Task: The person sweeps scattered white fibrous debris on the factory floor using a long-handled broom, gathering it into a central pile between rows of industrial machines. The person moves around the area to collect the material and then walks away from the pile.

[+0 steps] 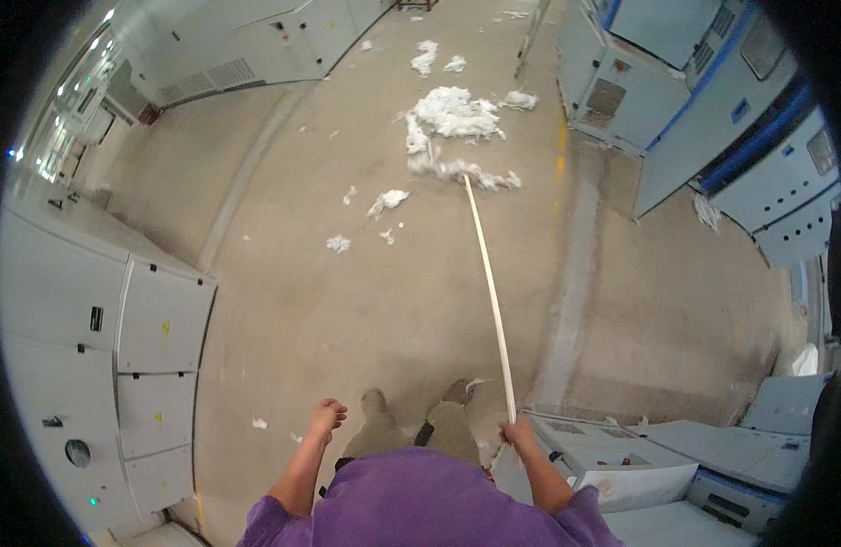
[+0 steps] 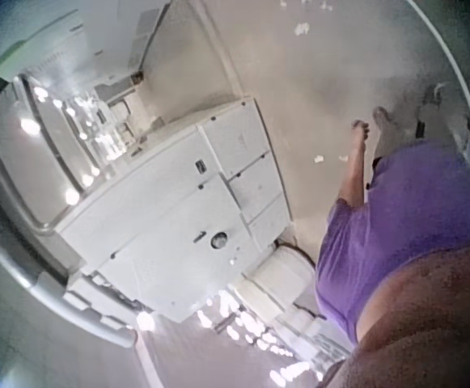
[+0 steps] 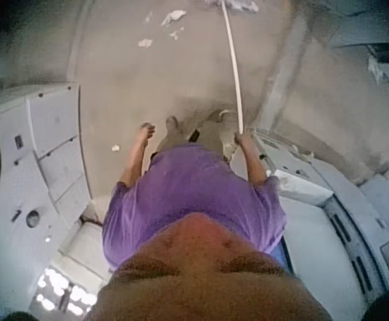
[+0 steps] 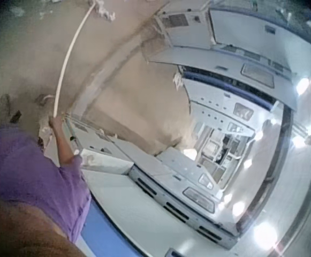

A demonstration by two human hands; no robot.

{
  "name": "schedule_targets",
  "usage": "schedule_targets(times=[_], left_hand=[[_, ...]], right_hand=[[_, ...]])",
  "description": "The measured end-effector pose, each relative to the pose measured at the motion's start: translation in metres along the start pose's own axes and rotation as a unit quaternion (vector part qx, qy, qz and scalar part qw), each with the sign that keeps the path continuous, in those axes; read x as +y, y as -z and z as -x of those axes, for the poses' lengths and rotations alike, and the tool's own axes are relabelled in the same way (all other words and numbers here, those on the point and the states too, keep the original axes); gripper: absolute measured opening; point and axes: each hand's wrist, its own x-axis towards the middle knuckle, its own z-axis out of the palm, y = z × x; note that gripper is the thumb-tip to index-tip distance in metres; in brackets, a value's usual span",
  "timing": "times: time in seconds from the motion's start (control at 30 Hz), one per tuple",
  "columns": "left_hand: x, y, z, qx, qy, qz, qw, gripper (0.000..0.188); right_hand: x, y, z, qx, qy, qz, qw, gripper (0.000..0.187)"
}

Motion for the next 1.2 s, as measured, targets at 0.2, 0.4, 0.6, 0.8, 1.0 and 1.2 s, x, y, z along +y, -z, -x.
schedule_targets(times=[0.2,0.4,0.6,0.8,1.0,1.2], left_hand=[[0.005,-0.014,-0.021,-0.109,-0.048,-0.093,0.989,0.036],[0.060,-0.054,0.042,-0.492,-0.189,-0.256,0.810,0.042],[0.049,0.045,0.067,-0.497,0.098,-0.066,0.860,0.028],[0.022,0.167,0.017,-0.340,-0.075,-0.020,0.937,0.013],[-0.017,0.355,0.085,-0.260,-0.066,-0.071,0.961,0.014],[-0.127,0.508,0.180,-0.224,0.073,-0.001,0.972,0.026]], right_hand=[[-0.012,-0.020,0.050,-0.065,-0.029,-0.054,0.996,0.020],[-0.146,-0.099,0.093,-0.185,-0.064,-0.307,0.931,0.016],[-0.234,-0.287,0.140,-0.189,0.027,-0.354,0.915,0.019],[-0.267,-0.419,0.188,-0.178,0.100,-0.329,0.922,0.019],[-0.267,-0.499,0.259,-0.336,0.082,-0.310,0.886,0.031],[-0.259,-0.560,0.166,-0.362,0.184,0.009,0.914,0.021]])
